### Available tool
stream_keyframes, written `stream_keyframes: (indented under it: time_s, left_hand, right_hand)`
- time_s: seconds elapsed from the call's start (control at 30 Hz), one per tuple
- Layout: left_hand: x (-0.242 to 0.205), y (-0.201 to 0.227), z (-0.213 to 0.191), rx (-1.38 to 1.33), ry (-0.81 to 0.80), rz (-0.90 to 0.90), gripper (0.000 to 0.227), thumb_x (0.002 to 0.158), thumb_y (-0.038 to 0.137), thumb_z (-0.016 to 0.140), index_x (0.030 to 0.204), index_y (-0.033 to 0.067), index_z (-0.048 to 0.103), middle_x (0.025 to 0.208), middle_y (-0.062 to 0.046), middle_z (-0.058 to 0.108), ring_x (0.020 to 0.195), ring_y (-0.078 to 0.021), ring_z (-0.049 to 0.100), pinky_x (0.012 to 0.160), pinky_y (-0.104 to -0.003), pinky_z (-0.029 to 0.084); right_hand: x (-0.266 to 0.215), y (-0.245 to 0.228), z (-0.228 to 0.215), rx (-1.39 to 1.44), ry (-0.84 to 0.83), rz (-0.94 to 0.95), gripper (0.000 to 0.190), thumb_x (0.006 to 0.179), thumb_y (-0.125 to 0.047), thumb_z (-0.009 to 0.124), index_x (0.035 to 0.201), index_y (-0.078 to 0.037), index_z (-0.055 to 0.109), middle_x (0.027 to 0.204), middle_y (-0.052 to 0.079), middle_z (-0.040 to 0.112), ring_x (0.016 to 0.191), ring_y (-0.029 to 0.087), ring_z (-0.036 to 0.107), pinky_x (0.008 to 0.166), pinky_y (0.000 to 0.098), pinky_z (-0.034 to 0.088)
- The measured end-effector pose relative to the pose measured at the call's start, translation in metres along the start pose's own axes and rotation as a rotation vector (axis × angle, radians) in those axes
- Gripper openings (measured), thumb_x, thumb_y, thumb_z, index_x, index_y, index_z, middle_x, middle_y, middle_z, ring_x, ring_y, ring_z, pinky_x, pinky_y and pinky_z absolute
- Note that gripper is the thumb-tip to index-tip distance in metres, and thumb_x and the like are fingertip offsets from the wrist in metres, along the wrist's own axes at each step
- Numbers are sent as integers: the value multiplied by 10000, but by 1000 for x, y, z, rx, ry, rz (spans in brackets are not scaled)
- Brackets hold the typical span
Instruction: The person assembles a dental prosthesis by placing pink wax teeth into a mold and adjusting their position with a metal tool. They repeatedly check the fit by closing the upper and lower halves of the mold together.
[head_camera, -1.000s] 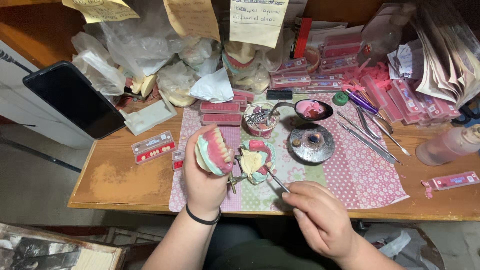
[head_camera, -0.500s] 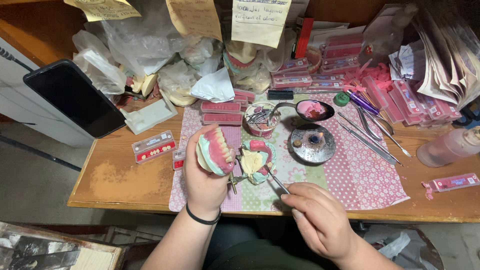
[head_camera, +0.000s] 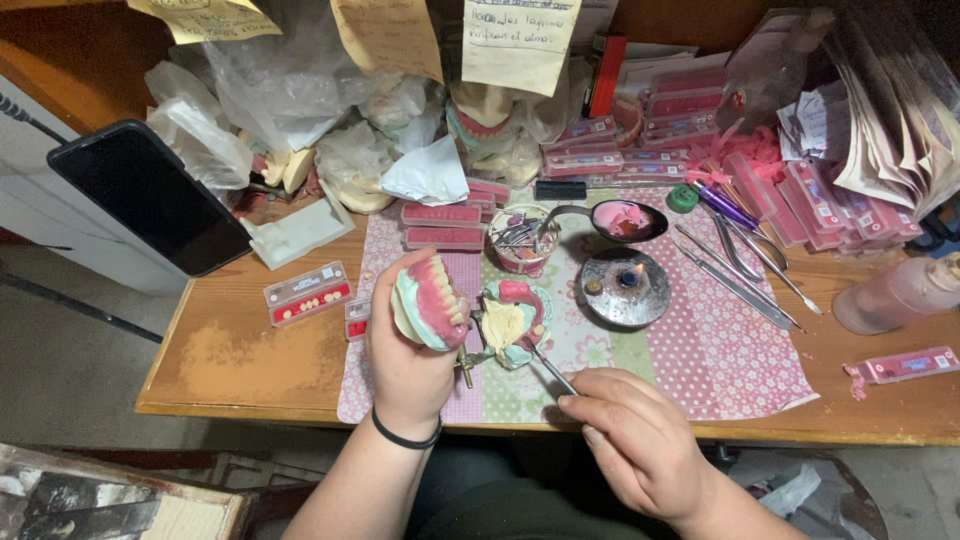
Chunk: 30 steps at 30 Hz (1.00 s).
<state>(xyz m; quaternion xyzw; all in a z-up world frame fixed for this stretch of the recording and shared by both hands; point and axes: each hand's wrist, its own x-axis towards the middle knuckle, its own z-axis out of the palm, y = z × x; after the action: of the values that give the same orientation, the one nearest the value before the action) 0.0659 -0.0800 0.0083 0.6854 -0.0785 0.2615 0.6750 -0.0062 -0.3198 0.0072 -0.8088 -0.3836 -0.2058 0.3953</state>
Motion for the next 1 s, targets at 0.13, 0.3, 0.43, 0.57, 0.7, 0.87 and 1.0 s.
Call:
stream_keyframes:
  time_s: [0.13, 0.3, 0.43, 0.57, 0.7, 0.87, 1.0]
  left_hand:
    - [0, 0, 0, -17, -2, -17, 547, 843, 61, 794, 1345, 67, 578, 1298, -69, 651, 1106, -135, 633, 1010, -243, 494]
    - [1, -1, 0, -41, -11, 4, 554, 844, 72, 791, 1351, 51, 570, 1314, -86, 640, 1142, -151, 633, 1040, -255, 489]
    - [1, 0, -1, -26, -6, -11, 556, 836, 77, 796, 1346, 59, 574, 1307, -76, 647, 1118, -135, 629, 1027, -241, 483]
    - [1, 1, -1, -14, -12, -11, 554, 837, 64, 795, 1346, 60, 576, 1311, -78, 654, 1123, -142, 638, 1022, -249, 494]
    - [0, 0, -2, -8, -11, 0, 559, 834, 57, 801, 1346, 64, 578, 1309, -77, 656, 1134, -147, 642, 1026, -252, 497]
    - [1, -2, 0, -66, -7, -18, 562, 832, 38, 801, 1345, 60, 573, 1292, -70, 645, 1068, -117, 628, 976, -227, 505]
    - [1, 3, 1, -102, -16, -51, 571, 839, -35, 785, 1355, 68, 564, 1182, -72, 643, 931, -114, 637, 898, -234, 555]
  right_hand:
    - [-2, 1, 0, -5, 4, 0, 283, 1015, -148, 476, 1142, 6, 677, 1139, 221, 709, 1009, 365, 727, 960, 457, 586]
    - [-5, 1, 1, 16, 70, 6, 273, 996, -149, 502, 1109, 6, 696, 1100, 216, 725, 990, 353, 744, 968, 456, 604]
    - [-12, 5, 3, 7, 85, 44, 269, 993, -156, 502, 1112, -17, 699, 1087, 184, 745, 1000, 335, 759, 991, 463, 597]
    - [-13, 5, 4, -6, 112, 74, 264, 991, -146, 503, 1096, -7, 701, 1056, 174, 744, 958, 329, 760, 961, 442, 611]
    - [-16, 6, 5, -19, 121, 100, 276, 995, -158, 496, 1098, -17, 710, 1078, 171, 752, 983, 324, 767, 974, 427, 605]
    - [-33, 15, 5, 72, 192, 251, 299, 1014, -192, 492, 1091, -32, 733, 1128, 162, 764, 1054, 302, 758, 1014, 413, 577]
    - [-23, 31, -12, 548, 537, 456, 259, 1056, -188, 526, 1143, 12, 666, 1169, 182, 654, 1074, 348, 736, 1060, 479, 601]
